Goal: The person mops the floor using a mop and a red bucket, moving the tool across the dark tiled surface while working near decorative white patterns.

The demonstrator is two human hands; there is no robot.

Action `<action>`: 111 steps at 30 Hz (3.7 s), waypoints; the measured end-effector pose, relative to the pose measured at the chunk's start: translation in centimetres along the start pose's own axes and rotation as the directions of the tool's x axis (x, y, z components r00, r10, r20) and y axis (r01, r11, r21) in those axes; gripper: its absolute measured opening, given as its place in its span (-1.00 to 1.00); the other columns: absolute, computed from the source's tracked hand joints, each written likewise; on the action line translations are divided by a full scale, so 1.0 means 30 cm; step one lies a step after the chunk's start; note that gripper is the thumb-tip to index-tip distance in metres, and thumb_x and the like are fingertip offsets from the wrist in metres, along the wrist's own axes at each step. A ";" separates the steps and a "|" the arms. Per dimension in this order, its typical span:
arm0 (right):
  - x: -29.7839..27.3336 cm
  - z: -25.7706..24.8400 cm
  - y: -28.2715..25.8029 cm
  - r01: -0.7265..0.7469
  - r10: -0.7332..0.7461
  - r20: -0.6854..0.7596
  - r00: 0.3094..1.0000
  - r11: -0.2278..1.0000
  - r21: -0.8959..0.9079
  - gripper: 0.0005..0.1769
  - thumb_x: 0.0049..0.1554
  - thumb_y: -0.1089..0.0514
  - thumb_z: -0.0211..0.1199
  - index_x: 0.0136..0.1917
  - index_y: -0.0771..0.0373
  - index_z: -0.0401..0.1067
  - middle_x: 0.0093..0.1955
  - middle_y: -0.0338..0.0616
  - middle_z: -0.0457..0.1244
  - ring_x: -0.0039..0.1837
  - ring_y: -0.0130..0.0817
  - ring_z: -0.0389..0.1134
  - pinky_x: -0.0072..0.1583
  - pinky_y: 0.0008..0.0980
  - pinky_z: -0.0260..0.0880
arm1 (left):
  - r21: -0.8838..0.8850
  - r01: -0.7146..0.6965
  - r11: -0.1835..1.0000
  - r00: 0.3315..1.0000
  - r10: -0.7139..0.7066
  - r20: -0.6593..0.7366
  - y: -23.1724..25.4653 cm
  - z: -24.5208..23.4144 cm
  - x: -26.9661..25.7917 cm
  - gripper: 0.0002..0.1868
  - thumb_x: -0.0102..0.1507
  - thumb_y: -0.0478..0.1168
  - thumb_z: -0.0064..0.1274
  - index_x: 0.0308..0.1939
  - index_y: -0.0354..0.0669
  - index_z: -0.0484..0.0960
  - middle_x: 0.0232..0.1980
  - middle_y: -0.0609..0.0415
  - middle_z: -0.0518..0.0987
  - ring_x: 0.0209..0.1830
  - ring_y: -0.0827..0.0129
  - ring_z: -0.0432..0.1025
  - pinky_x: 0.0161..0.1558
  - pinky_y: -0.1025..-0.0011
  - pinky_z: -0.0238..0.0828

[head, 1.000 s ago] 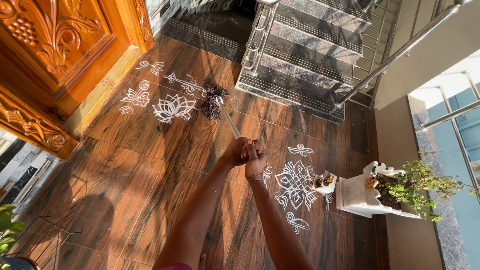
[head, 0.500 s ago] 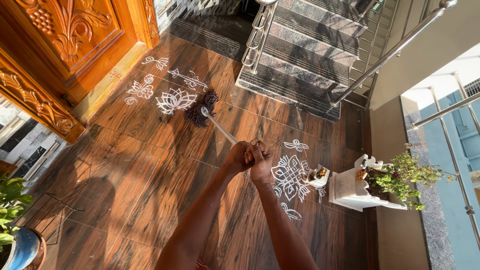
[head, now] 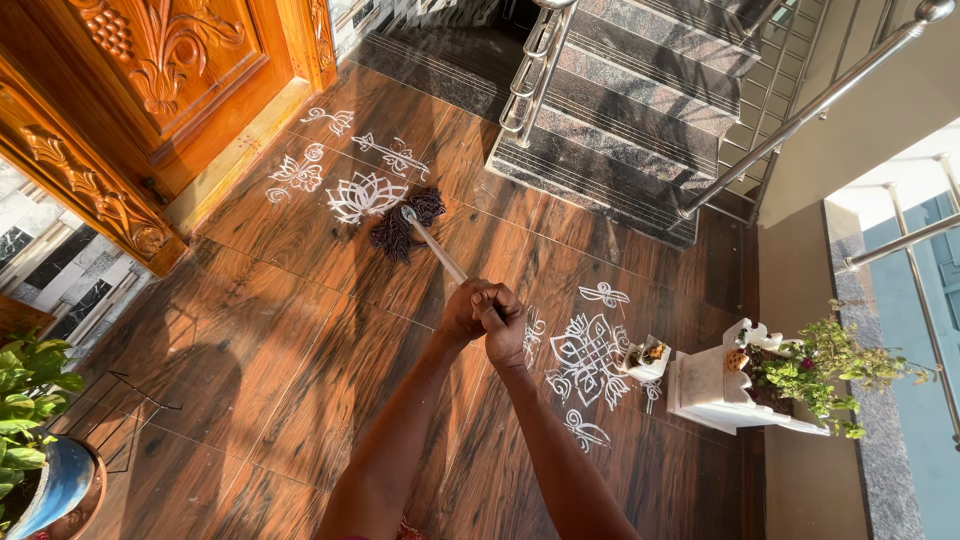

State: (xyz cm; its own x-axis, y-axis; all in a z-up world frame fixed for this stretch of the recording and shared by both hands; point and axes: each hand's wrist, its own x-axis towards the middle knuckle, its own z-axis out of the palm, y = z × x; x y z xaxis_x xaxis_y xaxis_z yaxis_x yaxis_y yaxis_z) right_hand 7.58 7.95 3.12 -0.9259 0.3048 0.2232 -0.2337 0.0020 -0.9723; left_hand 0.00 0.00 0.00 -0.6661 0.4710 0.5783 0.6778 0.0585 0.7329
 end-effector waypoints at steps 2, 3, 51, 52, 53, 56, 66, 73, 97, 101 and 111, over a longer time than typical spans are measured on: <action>0.026 0.017 0.041 0.005 -0.005 -0.009 1.000 1.000 0.019 -0.81 0.27 0.20 0.25 -0.20 0.28 0.43 -0.37 -0.28 0.21 -0.28 -0.57 0.11 -0.19 -0.46 0.12 | -0.010 0.068 0.998 0.996 -0.067 0.063 -0.042 -0.008 -0.006 -0.82 0.13 -0.27 0.25 -0.45 -0.09 0.51 -0.65 0.07 0.38 -0.60 0.27 0.31 -0.40 0.36 0.29; 0.037 0.026 0.049 0.009 -0.008 -0.021 1.000 0.999 0.037 -0.80 0.27 0.19 0.26 -0.20 0.28 0.44 -0.37 -0.28 0.21 -0.27 -0.56 0.13 -0.18 -0.47 0.12 | -0.097 0.046 0.994 0.998 -0.040 0.057 -0.055 -0.019 -0.002 -0.83 0.13 -0.30 0.24 -0.44 -0.08 0.52 -0.63 0.09 0.36 -0.59 0.30 0.27 -0.42 0.37 0.25; -0.005 0.184 -0.094 -0.013 -0.082 0.244 0.966 0.931 0.366 -0.81 0.27 0.20 0.25 -0.17 0.33 0.40 -0.35 -0.23 0.19 -0.26 -0.49 0.19 -0.15 -0.43 0.24 | -0.001 0.170 0.985 0.984 -0.170 0.049 0.172 -0.307 -0.061 -0.77 0.04 -0.29 0.32 -0.25 -0.04 0.64 -0.42 0.10 0.62 -0.46 0.26 0.51 -0.38 0.34 0.40; 0.000 0.196 -0.089 -0.012 -0.083 0.242 0.967 0.930 0.367 -0.81 0.27 0.20 0.25 -0.17 0.33 0.40 -0.35 -0.23 0.19 -0.26 -0.49 0.19 -0.15 -0.43 0.24 | -0.013 0.190 0.982 0.982 -0.189 0.026 0.154 -0.309 -0.069 -0.78 0.06 -0.29 0.31 -0.24 -0.04 0.64 -0.39 0.12 0.62 -0.44 0.27 0.50 -0.38 0.34 0.40; 0.004 0.210 -0.080 -0.017 -0.079 0.260 0.962 0.938 0.347 -0.81 0.27 0.20 0.24 -0.17 0.32 0.40 -0.35 -0.24 0.19 -0.26 -0.50 0.19 -0.14 -0.43 0.24 | -0.012 0.192 0.981 0.981 -0.192 0.026 0.129 -0.313 -0.071 -0.78 0.06 -0.29 0.31 -0.24 -0.04 0.64 -0.39 0.12 0.62 -0.44 0.27 0.50 -0.38 0.34 0.40; 0.039 0.247 -0.043 -0.017 -0.083 0.289 0.954 0.945 0.326 -0.81 0.28 0.21 0.24 -0.17 0.31 0.39 -0.34 -0.25 0.20 -0.25 -0.51 0.19 -0.13 -0.45 0.23 | 0.028 0.201 0.979 0.979 -0.200 -0.044 0.042 -0.320 -0.073 -0.78 -0.02 -0.32 0.30 -0.34 -0.10 0.60 -0.40 0.10 0.58 -0.45 0.27 0.48 -0.41 0.34 0.40; 0.241 0.333 0.101 -0.037 -0.040 0.275 0.961 0.963 0.268 -0.82 0.28 0.22 0.25 -0.19 0.26 0.41 -0.36 -0.28 0.20 -0.26 -0.53 0.19 -0.14 -0.45 0.23 | 0.061 0.225 0.972 0.974 -0.222 -0.042 -0.256 -0.342 0.020 -0.82 -0.02 -0.37 0.27 -0.45 -0.12 0.56 -0.54 0.12 0.52 -0.57 0.38 0.37 -0.44 0.40 0.33; 0.207 0.363 0.090 -0.056 -0.037 0.298 0.954 0.953 0.299 -0.79 0.29 0.22 0.23 -0.21 0.25 0.38 -0.37 -0.29 0.18 -0.27 -0.54 0.16 -0.16 -0.44 0.21 | 0.270 0.281 0.921 0.958 -0.287 -0.015 -0.242 -0.377 -0.018 -0.81 -0.06 -0.33 0.29 -0.46 -0.14 0.57 -0.45 0.06 0.57 -0.43 0.20 0.47 -0.34 0.31 0.43; 0.114 0.494 0.234 0.159 -0.162 0.431 0.888 0.986 0.043 -0.81 0.23 0.15 0.31 -0.08 0.35 0.50 -0.30 -0.25 0.30 -0.21 -0.65 0.27 -0.17 -0.48 0.30 | 0.102 0.143 0.984 0.966 -0.116 -0.232 -0.308 -0.472 -0.226 -0.79 0.05 -0.29 0.18 -0.51 -0.12 0.40 -0.49 0.18 0.36 -0.45 0.32 0.21 -0.35 0.33 0.24; 0.176 0.522 0.280 0.083 -0.126 0.420 0.899 0.989 0.120 -0.80 0.28 0.19 0.31 -0.09 0.39 0.46 -0.26 -0.21 0.24 -0.13 -0.62 0.26 -0.10 -0.43 0.31 | -0.112 0.330 0.937 0.914 -0.347 -0.209 -0.467 -0.446 -0.199 -0.74 0.23 -0.27 0.11 -0.47 -0.09 0.34 -0.43 0.18 0.32 -0.45 0.34 0.20 -0.31 0.35 0.28; 0.354 0.445 0.230 0.019 0.019 0.313 0.950 0.993 -0.118 -0.89 0.20 0.21 0.33 -0.15 0.29 0.53 -0.45 -0.29 0.17 -0.36 -0.60 0.13 -0.28 -0.45 0.14 | -0.609 0.158 0.777 0.864 -0.408 -0.296 -0.579 -0.294 -0.044 -0.81 0.14 -0.29 0.20 -0.37 -0.09 0.45 -0.36 0.13 0.37 -0.36 0.35 0.23 -0.24 0.39 0.25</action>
State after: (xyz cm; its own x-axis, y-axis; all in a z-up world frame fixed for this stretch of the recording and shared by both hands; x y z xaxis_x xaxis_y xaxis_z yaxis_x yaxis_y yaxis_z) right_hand -7.81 -1.52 -0.28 -0.9766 -0.0082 0.2148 -0.2142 0.1205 -0.9693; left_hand -13.64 -9.39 -10.34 -0.9439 0.1225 0.3068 0.2319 -0.4158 0.8794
